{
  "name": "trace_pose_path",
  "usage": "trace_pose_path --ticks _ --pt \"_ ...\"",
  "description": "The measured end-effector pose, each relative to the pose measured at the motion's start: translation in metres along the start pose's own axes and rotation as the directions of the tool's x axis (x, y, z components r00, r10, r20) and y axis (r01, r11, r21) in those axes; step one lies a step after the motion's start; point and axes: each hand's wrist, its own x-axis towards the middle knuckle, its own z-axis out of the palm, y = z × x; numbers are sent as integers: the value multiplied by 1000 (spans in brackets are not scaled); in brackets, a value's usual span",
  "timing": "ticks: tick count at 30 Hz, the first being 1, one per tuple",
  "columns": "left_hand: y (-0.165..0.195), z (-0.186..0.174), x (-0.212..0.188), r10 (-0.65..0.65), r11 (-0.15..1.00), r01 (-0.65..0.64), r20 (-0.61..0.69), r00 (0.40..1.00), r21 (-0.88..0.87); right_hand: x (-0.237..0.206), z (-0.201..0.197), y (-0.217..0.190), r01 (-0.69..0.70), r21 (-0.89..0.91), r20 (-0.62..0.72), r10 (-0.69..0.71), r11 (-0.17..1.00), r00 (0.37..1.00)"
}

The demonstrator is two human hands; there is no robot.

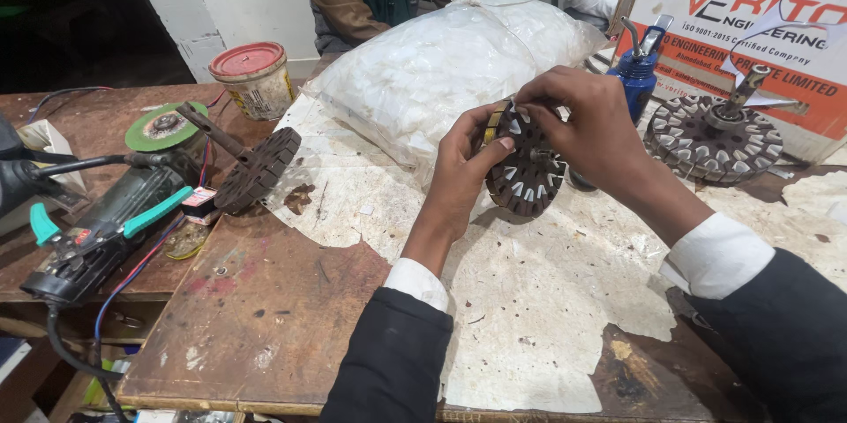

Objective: The person cuts small white plastic pieces from a plastic bag with scissors and inserts them one at a time into slots around a circular metal rotor disc on the workbench, pressing each piece into place and rotating the disc to reach the next slot.

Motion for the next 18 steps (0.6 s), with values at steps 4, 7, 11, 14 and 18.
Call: trace_pose_path --ticks 4,7,11,14,18 --pt "-3 -3 2 38 999 -38 10 999 7 -2 3 2 88 -22 -21 -88 996 996" --pt "-4 -4 2 34 999 -33 17 999 -17 -3 4 2 114 -37 -33 -115 993 993" --pt "-4 -5 1 29 999 -29 17 999 -21 -2 3 -1 106 -61 -23 -108 992 994" --pt "-2 -5 0 38 999 -38 22 999 -14 -1 2 -5 97 -74 -18 -99 992 995" --pt "-1 -5 -1 45 999 -46 30 999 21 1 2 -10 69 -20 -61 -70 997 996"
